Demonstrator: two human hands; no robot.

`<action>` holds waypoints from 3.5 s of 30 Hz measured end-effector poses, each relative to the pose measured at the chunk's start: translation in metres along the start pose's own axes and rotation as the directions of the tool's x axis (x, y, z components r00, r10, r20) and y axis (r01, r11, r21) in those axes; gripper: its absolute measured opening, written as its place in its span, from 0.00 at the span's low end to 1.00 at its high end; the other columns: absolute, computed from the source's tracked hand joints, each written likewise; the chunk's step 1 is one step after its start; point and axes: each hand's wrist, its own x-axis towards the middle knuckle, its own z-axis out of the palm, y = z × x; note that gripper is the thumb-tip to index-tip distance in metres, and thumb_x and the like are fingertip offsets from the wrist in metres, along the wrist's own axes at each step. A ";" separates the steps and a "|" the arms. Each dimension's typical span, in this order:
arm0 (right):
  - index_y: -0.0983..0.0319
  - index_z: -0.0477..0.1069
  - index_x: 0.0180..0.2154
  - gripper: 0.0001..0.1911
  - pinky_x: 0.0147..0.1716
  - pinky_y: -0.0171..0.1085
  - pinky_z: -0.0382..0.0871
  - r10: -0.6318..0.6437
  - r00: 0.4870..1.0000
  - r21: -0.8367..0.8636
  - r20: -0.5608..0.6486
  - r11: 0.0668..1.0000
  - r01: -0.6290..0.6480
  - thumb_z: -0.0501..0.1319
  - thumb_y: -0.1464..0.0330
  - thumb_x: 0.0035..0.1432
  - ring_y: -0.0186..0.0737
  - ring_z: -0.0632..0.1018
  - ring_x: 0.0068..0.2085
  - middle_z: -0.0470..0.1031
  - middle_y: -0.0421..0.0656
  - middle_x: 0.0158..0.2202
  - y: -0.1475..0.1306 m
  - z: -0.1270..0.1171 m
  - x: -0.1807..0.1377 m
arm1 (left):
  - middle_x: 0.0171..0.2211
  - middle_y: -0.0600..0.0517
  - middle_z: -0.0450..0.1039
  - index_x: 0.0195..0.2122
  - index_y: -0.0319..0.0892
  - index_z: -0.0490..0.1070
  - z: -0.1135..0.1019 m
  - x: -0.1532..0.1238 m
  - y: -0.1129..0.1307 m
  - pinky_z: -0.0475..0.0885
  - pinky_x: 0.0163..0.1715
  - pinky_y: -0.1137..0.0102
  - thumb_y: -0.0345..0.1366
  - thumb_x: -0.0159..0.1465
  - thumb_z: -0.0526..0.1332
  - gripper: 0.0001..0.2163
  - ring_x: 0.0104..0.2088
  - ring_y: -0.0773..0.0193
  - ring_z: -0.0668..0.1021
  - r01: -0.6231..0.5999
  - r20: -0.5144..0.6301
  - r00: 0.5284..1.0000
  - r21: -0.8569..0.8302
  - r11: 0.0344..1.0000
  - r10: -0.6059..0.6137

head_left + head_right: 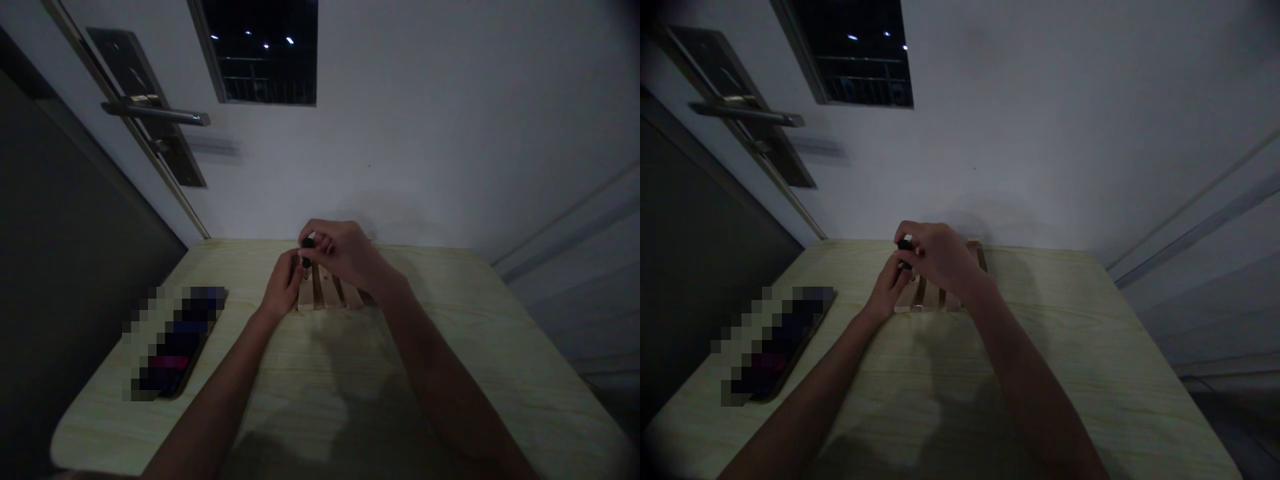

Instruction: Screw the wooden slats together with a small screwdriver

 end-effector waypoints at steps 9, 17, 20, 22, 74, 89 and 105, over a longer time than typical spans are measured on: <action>0.61 0.70 0.38 0.07 0.36 0.32 0.64 -0.040 0.999 -0.021 -0.006 0.999 0.039 0.56 0.73 0.57 0.32 0.73 0.34 0.74 0.41 0.36 0.003 0.006 0.003 | 0.51 0.43 0.65 0.54 0.42 0.59 0.000 0.000 -0.001 0.66 0.49 0.57 0.43 0.65 0.49 0.18 0.50 0.56 0.70 0.003 0.001 1.000 -0.004 1.000 -0.003; 0.63 0.71 0.46 0.18 0.39 0.33 0.66 -0.095 0.994 0.006 0.062 0.996 0.094 0.50 0.78 0.56 0.34 0.74 0.39 0.75 0.45 0.42 0.002 -0.002 0.000 | 0.50 0.43 0.66 0.53 0.41 0.59 0.000 0.000 0.000 0.66 0.50 0.56 0.43 0.65 0.48 0.18 0.50 0.55 0.70 0.022 0.004 1.000 0.011 1.000 -0.022; 0.63 0.70 0.46 0.17 0.38 0.33 0.66 -0.099 0.992 0.022 0.076 0.995 0.097 0.50 0.76 0.58 0.33 0.74 0.38 0.74 0.45 0.43 0.002 -0.004 -0.001 | 0.51 0.43 0.66 0.54 0.41 0.59 -0.001 0.000 0.002 0.65 0.50 0.56 0.44 0.65 0.48 0.19 0.50 0.55 0.69 0.019 0.002 1.000 0.014 1.000 -0.020; 0.63 0.68 0.48 0.17 0.34 0.32 0.65 -0.089 0.993 0.033 0.074 0.996 0.087 0.51 0.76 0.57 0.31 0.72 0.32 0.74 0.43 0.38 0.002 -0.003 -0.001 | 0.51 0.43 0.66 0.54 0.41 0.59 -0.001 0.000 0.003 0.65 0.50 0.57 0.44 0.65 0.49 0.19 0.51 0.55 0.69 0.015 -0.003 1.000 0.013 1.000 -0.015; 0.61 0.64 0.41 0.09 0.27 0.32 0.59 0.005 1.000 -0.099 -0.004 0.995 -0.005 0.58 0.70 0.56 0.31 0.69 0.27 0.69 0.37 0.28 0.001 0.007 0.002 | 0.47 0.44 0.68 0.52 0.41 0.61 0.000 0.001 0.001 0.67 0.47 0.59 0.44 0.64 0.50 0.18 0.47 0.56 0.71 0.012 -0.018 1.000 -0.031 0.999 -0.013; 0.65 0.68 0.51 0.21 0.28 0.32 0.62 0.016 0.994 -0.072 0.112 0.997 -0.008 0.50 0.77 0.56 0.31 0.71 0.28 0.76 0.44 0.36 0.000 0.007 0.001 | 0.50 0.43 0.66 0.53 0.41 0.59 0.000 0.000 0.001 0.66 0.50 0.56 0.43 0.65 0.49 0.18 0.50 0.55 0.70 0.046 0.000 0.999 -0.008 0.999 -0.046; 0.61 0.71 0.43 0.12 0.37 0.35 0.64 0.015 0.999 -0.196 0.041 0.981 -0.007 0.55 0.70 0.57 0.35 0.73 0.35 0.76 0.44 0.37 0.009 0.010 0.002 | 0.49 0.44 0.66 0.52 0.42 0.60 0.000 0.001 0.002 0.65 0.50 0.56 0.43 0.65 0.49 0.17 0.50 0.56 0.70 0.047 -0.006 0.999 0.016 0.999 -0.047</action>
